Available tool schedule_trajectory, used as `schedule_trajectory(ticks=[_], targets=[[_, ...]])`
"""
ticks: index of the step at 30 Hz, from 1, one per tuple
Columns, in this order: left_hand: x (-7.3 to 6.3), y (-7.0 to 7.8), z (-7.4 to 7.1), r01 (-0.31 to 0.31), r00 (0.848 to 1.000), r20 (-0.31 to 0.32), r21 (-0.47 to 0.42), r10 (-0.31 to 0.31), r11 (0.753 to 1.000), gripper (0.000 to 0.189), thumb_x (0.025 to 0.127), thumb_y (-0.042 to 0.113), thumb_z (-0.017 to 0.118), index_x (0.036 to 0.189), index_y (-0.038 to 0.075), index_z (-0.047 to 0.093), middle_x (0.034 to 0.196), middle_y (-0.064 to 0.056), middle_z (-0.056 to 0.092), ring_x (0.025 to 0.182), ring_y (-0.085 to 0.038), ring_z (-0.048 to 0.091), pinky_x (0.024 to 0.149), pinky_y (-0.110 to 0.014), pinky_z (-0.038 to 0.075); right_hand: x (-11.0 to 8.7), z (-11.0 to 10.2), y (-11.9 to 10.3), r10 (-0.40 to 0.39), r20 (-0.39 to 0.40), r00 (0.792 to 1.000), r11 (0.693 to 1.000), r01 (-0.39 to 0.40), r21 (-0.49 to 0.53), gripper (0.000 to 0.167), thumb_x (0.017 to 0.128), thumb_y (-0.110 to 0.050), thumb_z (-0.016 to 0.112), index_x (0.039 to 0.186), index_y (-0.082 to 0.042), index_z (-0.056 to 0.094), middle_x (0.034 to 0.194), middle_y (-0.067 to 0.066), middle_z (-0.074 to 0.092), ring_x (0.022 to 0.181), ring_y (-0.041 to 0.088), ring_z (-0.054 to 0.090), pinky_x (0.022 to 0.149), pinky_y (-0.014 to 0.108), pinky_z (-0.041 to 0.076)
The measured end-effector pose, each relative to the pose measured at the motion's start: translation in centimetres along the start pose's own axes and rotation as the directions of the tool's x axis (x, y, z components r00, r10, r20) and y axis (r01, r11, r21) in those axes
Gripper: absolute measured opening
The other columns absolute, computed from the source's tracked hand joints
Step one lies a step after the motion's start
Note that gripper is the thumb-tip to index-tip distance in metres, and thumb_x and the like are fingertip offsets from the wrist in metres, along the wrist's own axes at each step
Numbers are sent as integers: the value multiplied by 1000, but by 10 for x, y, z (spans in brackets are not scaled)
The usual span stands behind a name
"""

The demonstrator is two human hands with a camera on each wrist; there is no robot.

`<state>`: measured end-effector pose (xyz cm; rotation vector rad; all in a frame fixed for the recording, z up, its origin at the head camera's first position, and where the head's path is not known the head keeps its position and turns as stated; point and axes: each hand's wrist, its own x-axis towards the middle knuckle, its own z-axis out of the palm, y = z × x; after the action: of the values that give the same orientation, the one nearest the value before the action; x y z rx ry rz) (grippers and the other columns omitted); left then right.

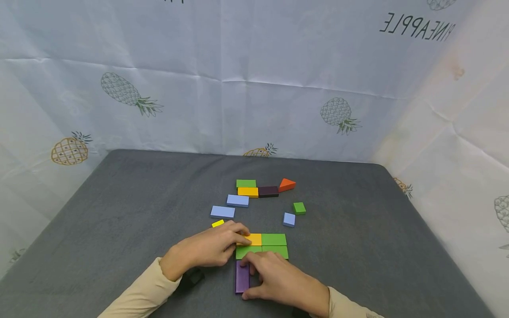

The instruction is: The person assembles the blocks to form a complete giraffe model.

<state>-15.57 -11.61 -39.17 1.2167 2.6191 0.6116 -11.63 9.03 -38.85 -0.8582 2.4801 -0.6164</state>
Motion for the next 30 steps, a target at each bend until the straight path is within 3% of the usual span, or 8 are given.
schedule_trajectory(ticks=[8,12,20,30], targets=[[-1,3,-3,37,998,50,34,-39,999,32,93,18,68,124,13,70,134,-3,60,122,-18,55,101,-36,50,-1,-1,-1,1,-13,1000,1000,-1,12,49,75,-39,86,115,-19,66,86,-16,57,69,-3,49,60,15,43],[-2,5,-4,53,997,62,41,-56,998,35,90,27,72,123,15,71,135,-2,60,121,-18,54,100,-36,51,-6,-12,1,-1,-37,999,999,3,53,43,76,-36,86,111,-19,67,88,-14,60,69,-4,51,62,15,46],[-3,12,-4,45,997,53,100,-50,994,52,80,41,82,125,17,70,131,-1,60,120,-18,52,98,-34,51,-13,-38,14,-32,-184,982,999,37,24,34,80,-17,83,110,-9,68,102,1,70,76,3,62,65,18,51],[-2,14,0,53,997,48,158,-61,986,61,75,49,83,127,19,70,133,0,58,120,-16,51,97,-33,52,-9,-45,36,-77,-307,949,997,67,-43,30,83,-18,80,110,-10,68,100,3,71,83,15,66,71,23,53]])
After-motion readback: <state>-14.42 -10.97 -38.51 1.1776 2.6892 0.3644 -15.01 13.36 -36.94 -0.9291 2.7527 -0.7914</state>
